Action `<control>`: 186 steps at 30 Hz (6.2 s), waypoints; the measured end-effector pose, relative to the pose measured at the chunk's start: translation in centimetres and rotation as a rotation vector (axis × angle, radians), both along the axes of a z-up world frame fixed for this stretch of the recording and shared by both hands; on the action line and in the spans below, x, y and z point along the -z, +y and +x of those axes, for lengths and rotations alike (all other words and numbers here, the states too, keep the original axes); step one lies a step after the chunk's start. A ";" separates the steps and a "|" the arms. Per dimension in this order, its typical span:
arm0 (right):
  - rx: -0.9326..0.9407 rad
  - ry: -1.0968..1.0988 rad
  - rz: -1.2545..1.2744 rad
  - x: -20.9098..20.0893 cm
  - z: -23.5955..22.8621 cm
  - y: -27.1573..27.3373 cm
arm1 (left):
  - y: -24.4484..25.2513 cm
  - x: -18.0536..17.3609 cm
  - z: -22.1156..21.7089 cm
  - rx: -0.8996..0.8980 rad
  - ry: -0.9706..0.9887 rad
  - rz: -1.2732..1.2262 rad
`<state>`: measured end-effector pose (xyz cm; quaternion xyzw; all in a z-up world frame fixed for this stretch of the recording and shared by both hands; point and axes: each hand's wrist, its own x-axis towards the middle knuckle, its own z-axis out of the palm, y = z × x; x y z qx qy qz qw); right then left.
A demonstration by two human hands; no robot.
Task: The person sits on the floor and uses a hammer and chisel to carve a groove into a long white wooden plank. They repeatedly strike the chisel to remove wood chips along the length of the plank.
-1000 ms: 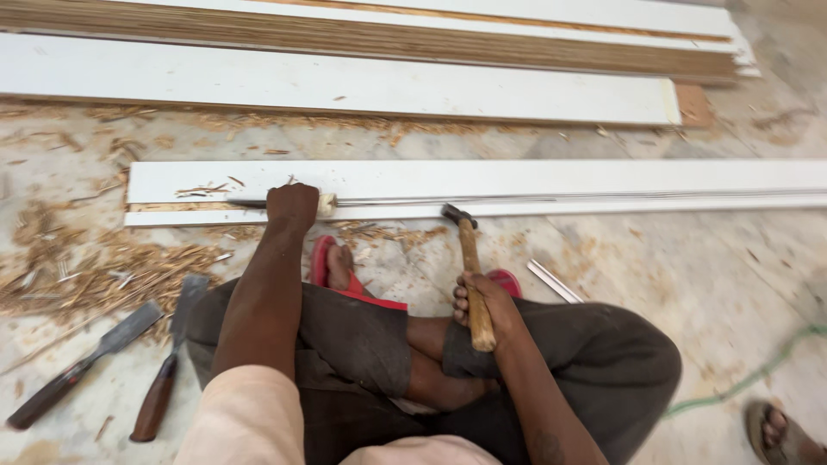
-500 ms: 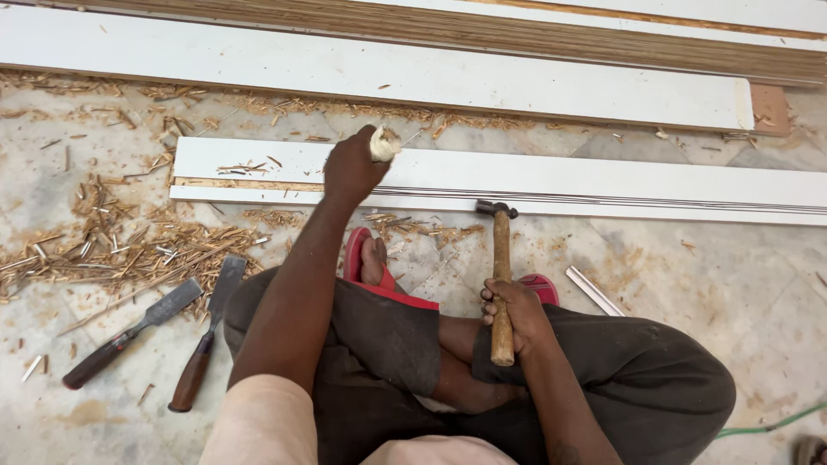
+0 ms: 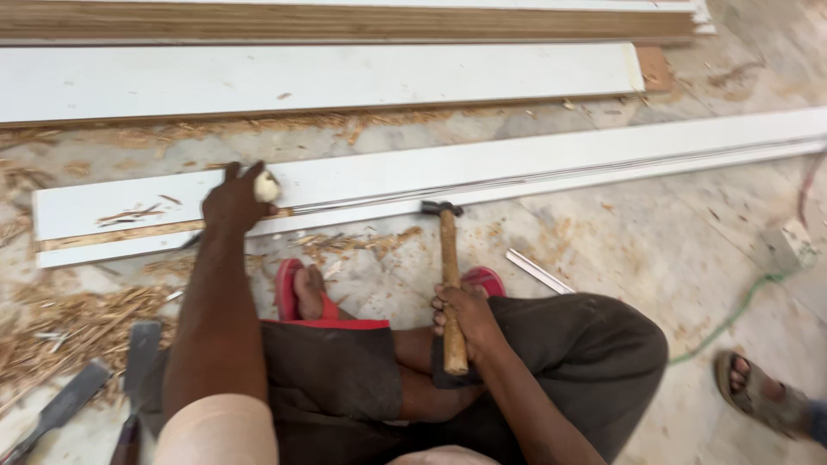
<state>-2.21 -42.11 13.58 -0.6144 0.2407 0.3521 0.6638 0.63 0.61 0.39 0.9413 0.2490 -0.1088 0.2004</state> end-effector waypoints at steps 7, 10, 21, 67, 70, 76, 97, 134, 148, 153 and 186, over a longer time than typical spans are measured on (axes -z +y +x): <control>-0.008 0.071 0.050 1.0 2.8 0.9 | -1.5 -2.1 -0.2 0.027 0.066 0.043; -0.008 0.094 0.056 1.0 3.2 0.8 | -2.2 -2.6 0.1 0.052 0.100 0.080; 0.044 0.070 0.051 1.2 4.9 0.2 | -4.8 -2.8 0.3 0.081 0.086 0.111; -0.067 -0.088 -0.049 3.4 2.1 0.8 | -12.1 -10.3 2.4 0.141 -0.599 -0.484; -0.076 -0.085 -0.034 3.4 2.1 0.8 | -12.0 -10.1 2.6 0.154 -0.586 -0.463; -0.076 -0.082 -0.071 2.6 2.0 1.1 | -12.0 -9.8 2.6 0.162 -0.565 -0.467; -0.063 -0.034 -0.053 2.1 2.7 0.7 | -12.6 -9.4 2.7 0.224 -0.599 -0.557; -0.579 -0.805 -0.572 -8.3 -3.5 3.9 | -12.4 -9.6 2.4 0.224 -0.524 -0.604; -0.472 -0.628 -0.422 -9.6 -3.8 3.0 | -12.4 -8.9 3.2 0.307 -0.529 -0.574; -0.474 -0.657 -0.451 -10.1 -4.1 3.4 | -12.5 -9.0 3.1 0.311 -0.507 -0.588; -0.394 -0.475 -0.382 -12.3 -3.8 -0.5 | -12.7 -7.7 3.3 0.389 -0.631 -0.493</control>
